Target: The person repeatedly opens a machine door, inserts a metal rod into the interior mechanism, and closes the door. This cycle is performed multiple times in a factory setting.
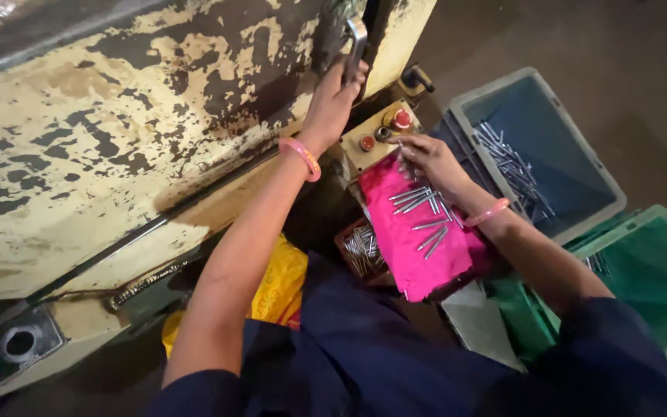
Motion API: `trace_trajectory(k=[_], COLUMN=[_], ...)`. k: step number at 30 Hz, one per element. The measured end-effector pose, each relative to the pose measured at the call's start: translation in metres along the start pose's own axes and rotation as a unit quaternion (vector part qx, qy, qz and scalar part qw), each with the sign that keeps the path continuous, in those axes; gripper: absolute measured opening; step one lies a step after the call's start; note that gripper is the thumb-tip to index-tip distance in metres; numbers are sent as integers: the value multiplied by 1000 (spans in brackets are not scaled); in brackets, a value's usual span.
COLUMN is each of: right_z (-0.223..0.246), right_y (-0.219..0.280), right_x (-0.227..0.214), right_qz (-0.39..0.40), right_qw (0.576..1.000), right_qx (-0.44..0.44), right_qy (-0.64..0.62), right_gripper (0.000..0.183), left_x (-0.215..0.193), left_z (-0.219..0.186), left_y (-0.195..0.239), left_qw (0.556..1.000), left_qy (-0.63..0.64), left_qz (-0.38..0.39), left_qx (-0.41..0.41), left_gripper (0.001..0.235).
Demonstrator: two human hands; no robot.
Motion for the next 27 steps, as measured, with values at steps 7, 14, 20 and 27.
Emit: trace_trajectory(k=[7, 14, 20, 27], right_z=[32, 28, 75, 120], right_y=[-8, -43, -101, -198], right_x=[15, -73, -171, -225], right_qz=[135, 162, 48, 162], right_qw=[959, 975, 881, 946], right_qx=[-4, -48, -287, -243], right_qy=[-250, -147, 373, 142], right_gripper=[36, 22, 15, 13], left_x=[6, 22, 43, 67], left_z=[-3, -29, -28, 4], left_y=[-2, 5, -11, -41], left_qw=[998, 973, 936, 859], left_qy=[-42, -182, -235, -222], left_qz=[-38, -132, -256, -455], left_qx=[35, -52, 62, 80], left_gripper=[33, 25, 30, 40])
Point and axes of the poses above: each hand's wrist, its own y-axis away from the middle knuckle, its own x-axis out of the palm, z = x × y, the point moved 4 cm from there along -y, towards the middle knuckle, and after that the axes turned 9 degrees about z, right-handed, at the moved point
